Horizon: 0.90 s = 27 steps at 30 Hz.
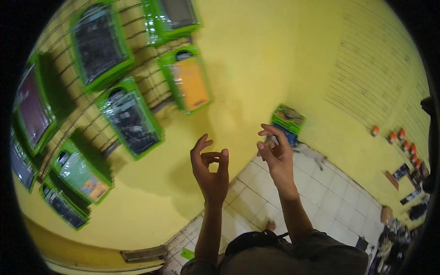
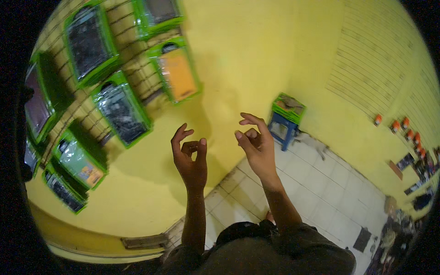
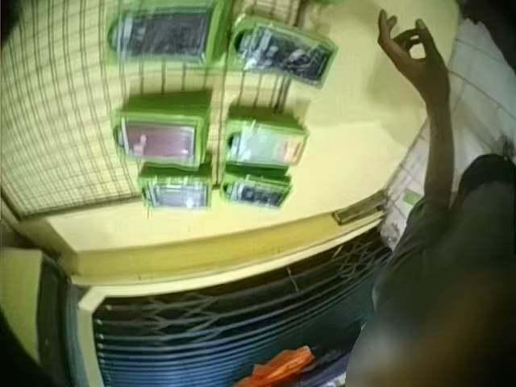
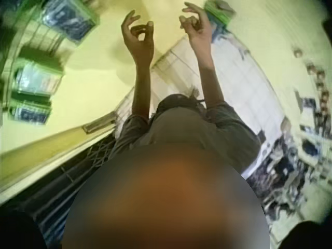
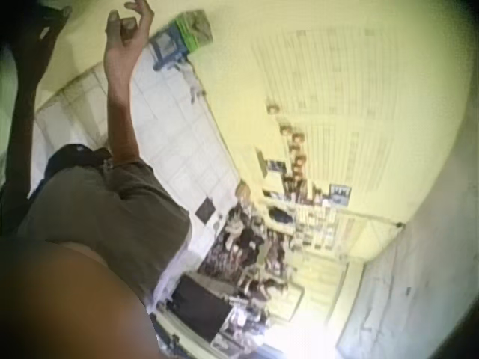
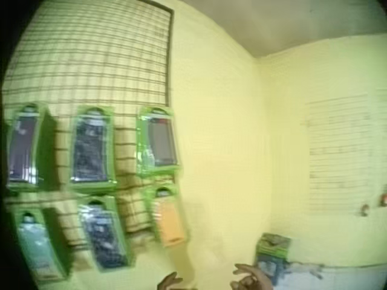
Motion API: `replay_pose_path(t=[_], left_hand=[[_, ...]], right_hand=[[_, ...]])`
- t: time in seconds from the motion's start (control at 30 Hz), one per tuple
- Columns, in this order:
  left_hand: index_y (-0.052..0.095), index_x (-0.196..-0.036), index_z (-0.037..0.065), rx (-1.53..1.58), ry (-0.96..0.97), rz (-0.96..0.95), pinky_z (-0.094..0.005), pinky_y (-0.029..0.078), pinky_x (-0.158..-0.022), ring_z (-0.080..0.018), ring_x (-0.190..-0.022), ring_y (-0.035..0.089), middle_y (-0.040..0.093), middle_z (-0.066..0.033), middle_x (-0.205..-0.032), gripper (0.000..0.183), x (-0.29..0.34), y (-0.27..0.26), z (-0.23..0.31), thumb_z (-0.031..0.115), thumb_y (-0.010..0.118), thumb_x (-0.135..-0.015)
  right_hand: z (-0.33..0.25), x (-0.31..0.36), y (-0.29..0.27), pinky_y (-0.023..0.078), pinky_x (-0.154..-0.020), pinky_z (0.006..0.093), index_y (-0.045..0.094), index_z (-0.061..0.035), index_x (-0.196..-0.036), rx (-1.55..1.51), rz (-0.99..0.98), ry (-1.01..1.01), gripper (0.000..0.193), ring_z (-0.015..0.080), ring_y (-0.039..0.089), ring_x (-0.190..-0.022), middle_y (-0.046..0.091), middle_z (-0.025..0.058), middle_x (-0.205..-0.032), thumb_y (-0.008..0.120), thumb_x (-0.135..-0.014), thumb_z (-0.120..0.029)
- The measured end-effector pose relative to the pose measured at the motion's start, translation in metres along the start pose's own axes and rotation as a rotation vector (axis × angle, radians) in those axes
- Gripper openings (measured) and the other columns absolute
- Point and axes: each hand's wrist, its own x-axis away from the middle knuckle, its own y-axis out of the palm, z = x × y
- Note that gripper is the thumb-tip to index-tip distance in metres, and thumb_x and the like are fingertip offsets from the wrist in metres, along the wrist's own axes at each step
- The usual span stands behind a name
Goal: The person picks up packaged phone cases and power banks from a small stool, wipes each package with a cloth, and hangs them on wall-mounted grid racks. The person handles items one at a time, wiping the front and back before placing them on hooks.
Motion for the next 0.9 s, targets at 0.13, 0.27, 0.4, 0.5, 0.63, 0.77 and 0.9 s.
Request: replay_pose_path(t=[0.13, 0.27, 0.4, 0.5, 0.63, 0.77, 0.9], left_hand=[[0.051, -0.148, 0.006, 0.077, -0.11, -0.123, -0.0304, 0.055, -0.079, -0.0148, -0.089, 0.066, 0.061, -0.0138, -0.131, 0.06, 0.028, 0.135, -0.039, 0.012, 0.078, -0.095], [0.051, -0.15, 0.009, 0.136, -0.281, -0.235, -0.0306, 0.055, -0.08, -0.0142, -0.091, 0.066, 0.061, -0.0126, -0.13, 0.061, 0.046, 0.245, -0.089, 0.016, 0.078, -0.096], [0.05, -0.15, 0.008, 0.142, -0.389, -0.288, -0.0304, 0.055, -0.079, -0.0154, -0.091, 0.066, 0.061, -0.0128, -0.129, 0.06, 0.053, 0.352, -0.141, 0.017, 0.078, -0.097], [0.05, -0.15, 0.008, 0.085, -0.471, -0.32, -0.0305, 0.056, -0.079, -0.0158, -0.092, 0.067, 0.062, -0.0135, -0.129, 0.06, 0.055, 0.421, -0.172, 0.016, 0.077, -0.097], [0.05, -0.15, 0.008, 0.064, -0.532, -0.32, -0.0303, 0.056, -0.078, -0.0164, -0.092, 0.068, 0.062, -0.0144, -0.128, 0.059, 0.044, 0.498, -0.233, 0.016, 0.077, -0.098], [0.05, -0.15, 0.008, 0.048, -0.523, -0.295, -0.0304, 0.056, -0.077, -0.0163, -0.09, 0.069, 0.064, -0.0146, -0.126, 0.059, 0.01, 0.591, -0.295, 0.018, 0.076, -0.098], [0.049, -0.151, 0.007, 0.047, -0.54, -0.284, -0.031, 0.056, -0.077, -0.0159, -0.089, 0.068, 0.064, -0.0154, -0.126, 0.06, -0.04, 0.686, -0.341, 0.019, 0.076, -0.098]], right_hand=[[0.021, -0.022, -0.132, 0.047, -0.07, 0.0224, 0.058, -0.0043, -0.142, 0.093, 0.104, 0.097, 0.044, 0.0049, 0.051, -0.075, 0.059, 0.0002, -0.12, 0.07, -0.1, 0.001], [0.044, -0.046, -0.24, 0.049, -0.072, 0.0246, 0.059, -0.0044, -0.142, 0.157, 0.18, 0.196, 0.044, 0.0073, 0.054, -0.076, 0.06, 0.0013, -0.116, 0.072, -0.1, -0.003], [0.074, -0.086, -0.328, 0.05, -0.072, 0.0251, 0.06, -0.0038, -0.141, 0.204, 0.179, 0.258, 0.043, 0.0082, 0.057, -0.079, 0.06, 0.0045, -0.117, 0.073, -0.1, -0.007], [0.102, -0.12, -0.383, 0.046, -0.066, 0.0245, 0.059, -0.0043, -0.141, 0.233, 0.195, 0.37, 0.044, 0.0092, 0.059, -0.08, 0.062, 0.005, -0.118, 0.07, -0.099, -0.006], [0.158, -0.176, -0.441, 0.046, -0.065, 0.0246, 0.06, -0.0023, -0.14, 0.191, 0.154, 0.424, 0.041, 0.0093, 0.06, -0.079, 0.063, 0.0047, -0.114, 0.068, -0.1, -0.006], [0.202, -0.259, -0.507, 0.047, -0.066, 0.0251, 0.06, -0.0012, -0.14, 0.22, 0.151, 0.486, 0.041, 0.0097, 0.06, -0.078, 0.064, 0.0042, -0.112, 0.069, -0.101, -0.008], [0.231, -0.345, -0.565, 0.046, -0.066, 0.025, 0.059, -0.0003, -0.139, 0.193, 0.106, 0.498, 0.041, 0.0096, 0.061, -0.078, 0.064, 0.0041, -0.111, 0.069, -0.1, -0.009]])
